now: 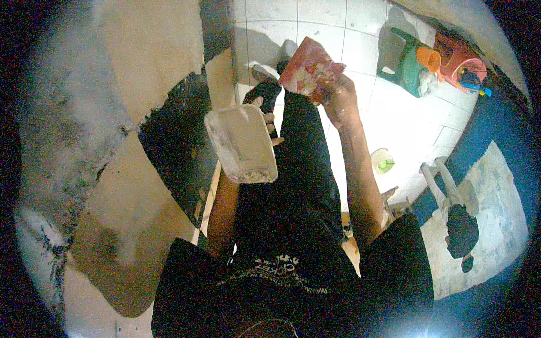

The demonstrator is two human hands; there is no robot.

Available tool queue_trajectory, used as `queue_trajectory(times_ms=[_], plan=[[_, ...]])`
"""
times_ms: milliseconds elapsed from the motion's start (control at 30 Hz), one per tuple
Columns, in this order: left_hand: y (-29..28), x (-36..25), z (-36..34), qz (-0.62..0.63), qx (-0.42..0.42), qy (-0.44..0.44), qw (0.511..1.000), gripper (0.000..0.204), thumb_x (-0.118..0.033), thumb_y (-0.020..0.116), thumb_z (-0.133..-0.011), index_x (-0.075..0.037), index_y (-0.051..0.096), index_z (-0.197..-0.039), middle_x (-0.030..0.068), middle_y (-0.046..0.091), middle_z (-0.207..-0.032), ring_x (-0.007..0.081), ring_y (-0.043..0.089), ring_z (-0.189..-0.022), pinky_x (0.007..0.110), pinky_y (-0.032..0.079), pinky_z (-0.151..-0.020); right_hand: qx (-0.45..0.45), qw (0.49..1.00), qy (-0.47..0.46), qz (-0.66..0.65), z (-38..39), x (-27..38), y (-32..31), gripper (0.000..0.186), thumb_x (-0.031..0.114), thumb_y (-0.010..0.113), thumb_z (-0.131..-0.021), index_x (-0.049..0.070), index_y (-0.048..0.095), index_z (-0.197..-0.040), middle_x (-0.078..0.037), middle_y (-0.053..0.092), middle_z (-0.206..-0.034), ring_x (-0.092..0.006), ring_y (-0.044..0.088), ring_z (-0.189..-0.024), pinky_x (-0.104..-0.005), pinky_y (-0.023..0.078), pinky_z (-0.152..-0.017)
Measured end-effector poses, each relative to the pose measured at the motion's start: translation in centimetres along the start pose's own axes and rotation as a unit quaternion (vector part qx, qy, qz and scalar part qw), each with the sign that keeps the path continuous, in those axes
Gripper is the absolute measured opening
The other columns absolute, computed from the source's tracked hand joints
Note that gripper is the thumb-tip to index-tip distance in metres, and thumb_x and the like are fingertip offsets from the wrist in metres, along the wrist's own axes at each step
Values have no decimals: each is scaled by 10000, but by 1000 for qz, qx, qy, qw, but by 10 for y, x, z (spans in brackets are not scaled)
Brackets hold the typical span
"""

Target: The person patches a wall using a putty knife to apply a white substance from a container onto uneven sections and corners of the wall.

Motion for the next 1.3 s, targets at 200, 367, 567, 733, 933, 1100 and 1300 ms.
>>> queue_trajectory(times_ms=[200,367,567,733,933,1100,1300], plan=[[-54,13,36,-10,-76,-23,997,655,-526,482,-825,-72,374,-1284,211,470,-1186,367,498,-1055,551,372,-935,59,988,-106,100,-67,-49,58,231,52,466,-760,-35,560,-952,-83,577,-793,-130,520,-591,-249,416,-482],[-84,-12,74,-43,-247,6,968,589,-517,535,-805,-70,463,-1183,194,552,-1048,363,567,-919,550,440,-832,180,970,-40,157,-125,-131,182,275,152,572,-801,15,562,-1039,-129,625,-934,-209,599,-774,-344,484,-691],[-57,-30,94,-10,-135,105,985,836,-528,568,-764,-60,220,-1364,236,411,-1220,388,494,-1028,538,387,-915,47,884,-300,354,-166,-145,242,302,220,451,-882,-20,566,-1025,-249,523,-642,-243,535,-571,-398,423,-556],[-65,-30,112,-6,-131,154,979,872,-549,618,-713,-51,270,-1337,215,452,-1139,375,493,-1004,522,408,-874,174,929,-223,240,-69,-114,260,203,127,470,-857,-22,563,-960,-169,514,-614,-198,483,-565,-343,433,-569],[-61,-19,123,-43,-70,102,991,923,-567,692,-619,26,350,-1239,182,471,-1069,333,484,-938,447,421,-813,158,957,-149,192,-79,-75,213,158,82,520,-792,-44,572,-872,-93,544,-648,-143,481,-594,-320,433,-560],[-82,-27,123,-66,-37,124,989,871,-559,689,-617,23,381,-1187,155,471,-1014,311,472,-942,425,399,-821,75,924,-259,272,-143,-98,244,169,113,548,-742,-53,571,-765,-188,586,-682,-286,574,-632,-393,455,-579],[-109,-27,140,-32,-136,109,984,732,-541,598,-697,-18,406,-1172,180,494,-1045,348,477,-945,501,400,-805,107,924,-311,192,7,-11,271,133,53,481,-783,-33,565,-838,-255,542,-673,-423,538,-635,-442,421,-593]])
Point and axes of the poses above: each hand's wrist, its own z-axis away from the middle knuckle, its own y-axis out of the palm, x = y × z, the point moved 10 cm from there along -z, towards the middle knuckle
